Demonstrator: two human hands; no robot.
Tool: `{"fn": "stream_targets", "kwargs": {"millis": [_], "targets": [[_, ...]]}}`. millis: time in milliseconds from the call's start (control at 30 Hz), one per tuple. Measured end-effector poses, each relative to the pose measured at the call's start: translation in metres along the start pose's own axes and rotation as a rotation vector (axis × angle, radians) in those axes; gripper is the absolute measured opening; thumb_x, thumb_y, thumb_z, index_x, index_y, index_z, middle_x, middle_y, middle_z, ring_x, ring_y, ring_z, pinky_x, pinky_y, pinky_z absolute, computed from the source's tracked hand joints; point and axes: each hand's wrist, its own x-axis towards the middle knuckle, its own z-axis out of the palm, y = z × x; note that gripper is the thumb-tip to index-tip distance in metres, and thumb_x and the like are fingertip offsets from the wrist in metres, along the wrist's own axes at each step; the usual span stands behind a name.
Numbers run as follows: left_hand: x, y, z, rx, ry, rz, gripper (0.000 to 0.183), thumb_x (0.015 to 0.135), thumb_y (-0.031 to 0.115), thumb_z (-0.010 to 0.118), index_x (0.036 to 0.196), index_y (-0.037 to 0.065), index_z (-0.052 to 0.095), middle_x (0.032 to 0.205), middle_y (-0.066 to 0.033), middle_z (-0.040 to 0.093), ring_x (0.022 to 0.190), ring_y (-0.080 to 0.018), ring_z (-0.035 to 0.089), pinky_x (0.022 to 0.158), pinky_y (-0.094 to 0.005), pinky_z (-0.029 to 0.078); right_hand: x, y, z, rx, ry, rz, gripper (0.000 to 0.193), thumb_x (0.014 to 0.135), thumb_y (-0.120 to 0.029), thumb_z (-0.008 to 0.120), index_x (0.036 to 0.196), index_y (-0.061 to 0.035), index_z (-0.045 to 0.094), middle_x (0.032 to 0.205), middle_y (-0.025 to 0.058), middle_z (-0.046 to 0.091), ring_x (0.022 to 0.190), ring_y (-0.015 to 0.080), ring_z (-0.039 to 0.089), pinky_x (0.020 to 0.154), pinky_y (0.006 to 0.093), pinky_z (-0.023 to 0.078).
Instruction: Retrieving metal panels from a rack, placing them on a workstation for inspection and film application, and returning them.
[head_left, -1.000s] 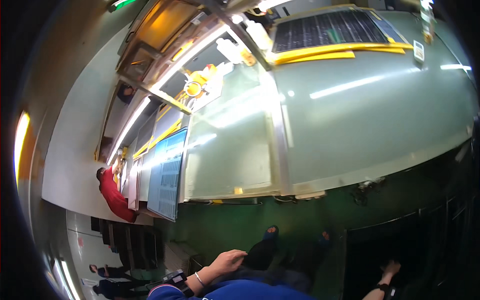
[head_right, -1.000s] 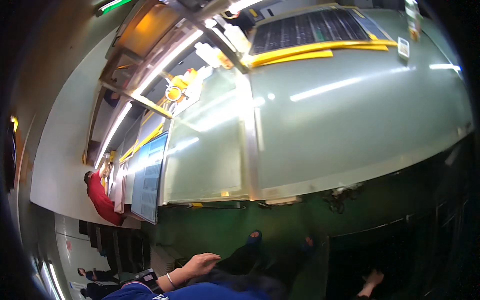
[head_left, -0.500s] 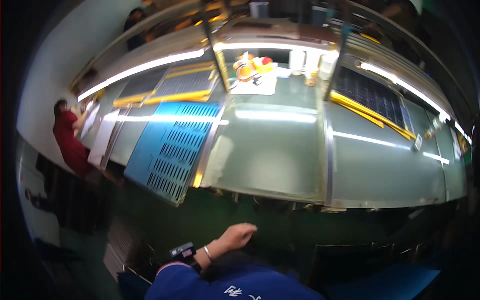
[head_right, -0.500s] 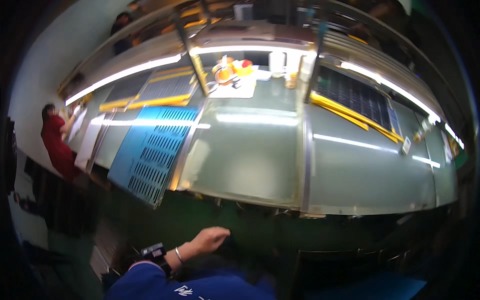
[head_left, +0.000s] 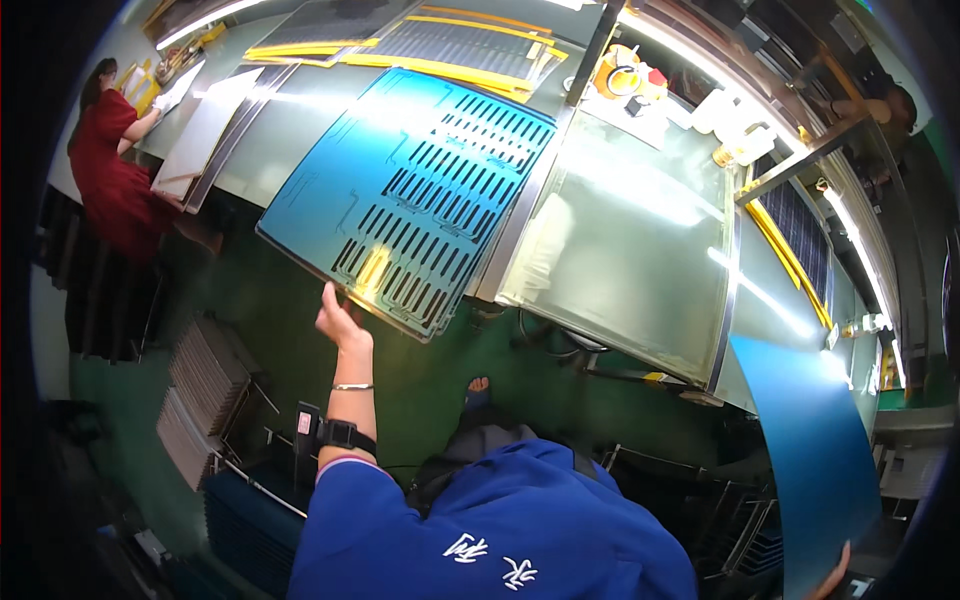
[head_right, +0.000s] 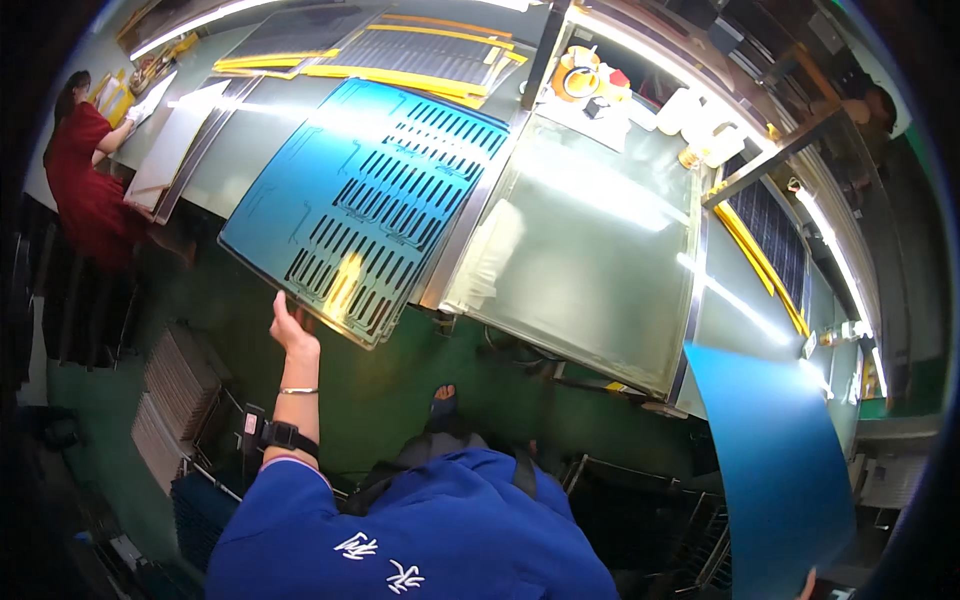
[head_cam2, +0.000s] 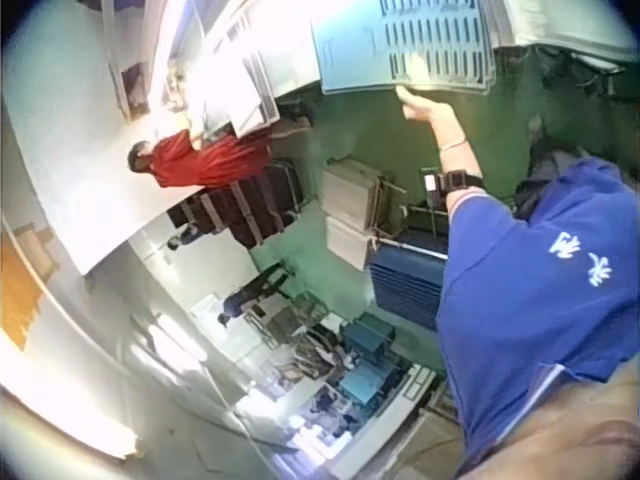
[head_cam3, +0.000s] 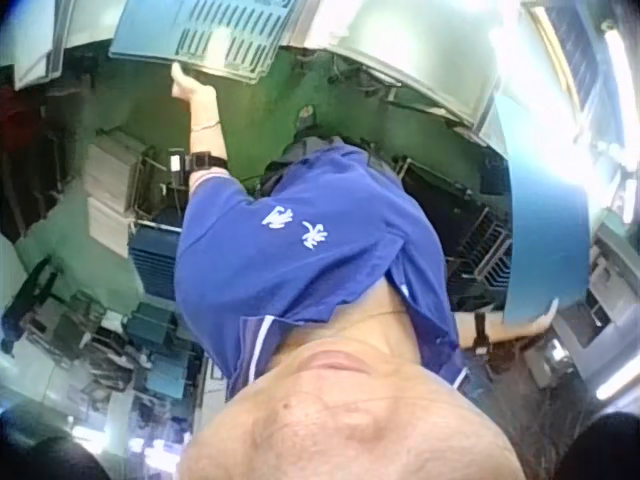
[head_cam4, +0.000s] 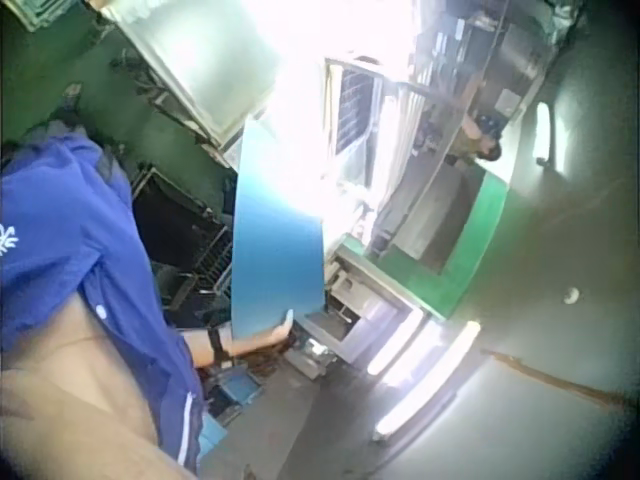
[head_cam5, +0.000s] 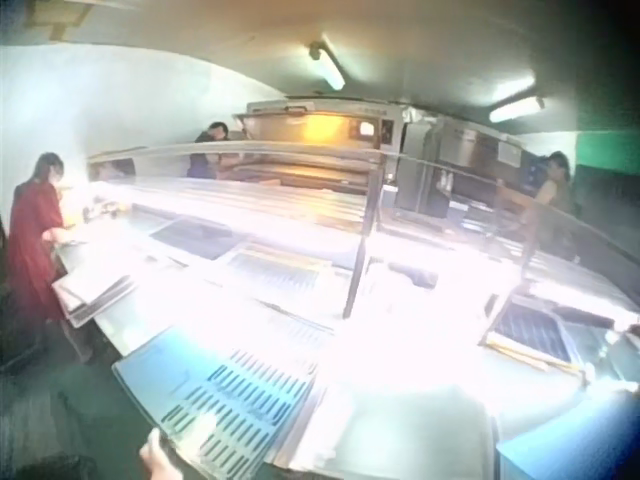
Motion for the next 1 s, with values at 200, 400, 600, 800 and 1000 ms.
{"fn": "stream_targets", "kwargs": {"millis": [200, 400, 600, 800, 1000], "targets": [[-0.020, -0.019, 0.025, -0.472, -0.450, -0.476, 0.041, 0.080, 0.032, 0.069, 0.110, 0.006, 0.059, 0.105, -0.0049, 0.063, 0.094, -0.0205, 0.060, 0.085, -0.0375, 0.049, 0.019, 0.040, 0.163, 1.061, -0.177, 0.842, 0.029, 0.086, -0.018, 0.056, 0.104, 0.0038, 0.059, 0.099, 0.0103, 0.061, 0.087, 0.0233, 0.058, 0.080, 0.0339, 0.048], [-0.020, -0.025, 0.020, -0.364, -0.450, -0.542, 0.039, 0.091, 0.028, 0.056, 0.118, -0.001, 0.054, 0.115, -0.0112, 0.060, 0.101, -0.0259, 0.059, 0.090, -0.0433, 0.047, -0.110, 0.024, 0.318, 1.216, -0.172, 1.094, 0.017, 0.085, -0.011, 0.061, 0.100, -0.0015, 0.060, 0.094, 0.0075, 0.062, 0.087, 0.0219, 0.061, 0.078, 0.0362, 0.050], [-0.031, -0.016, 0.033, -0.286, -0.327, -0.508, 0.041, 0.093, 0.029, 0.053, 0.115, -0.005, 0.051, 0.113, -0.0144, 0.059, 0.100, -0.0282, 0.059, 0.089, -0.0414, 0.048, -0.150, -0.021, 0.340, 1.295, -0.523, 1.261, 0.014, 0.088, -0.011, 0.060, 0.098, -0.0018, 0.056, 0.093, 0.0092, 0.063, 0.087, 0.0209, 0.064, 0.077, 0.0348, 0.056], [-0.046, -0.014, 0.036, -0.286, -0.281, -0.506, 0.043, 0.093, 0.031, 0.051, 0.119, -0.003, 0.049, 0.119, -0.0142, 0.056, 0.109, -0.0293, 0.055, 0.096, -0.0456, 0.043, -0.148, -0.035, 0.349, 1.267, -0.677, 1.306, 0.014, 0.090, -0.014, 0.058, 0.098, -0.0024, 0.059, 0.095, 0.0095, 0.065, 0.088, 0.0211, 0.065, 0.075, 0.0342, 0.056], [-0.018, -0.018, 0.006, -0.125, -0.280, -0.346, 0.034, 0.091, 0.025, 0.057, 0.115, 0.000, 0.054, 0.114, -0.0124, 0.058, 0.100, -0.0212, 0.056, 0.091, -0.0376, 0.045, -0.158, -0.020, 0.352, 1.136, -0.846, 1.421, 0.016, 0.089, -0.020, 0.060, 0.092, -0.0035, 0.059, 0.094, 0.0096, 0.064, 0.085, 0.0213, 0.064, 0.073, 0.0339, 0.056]]}}
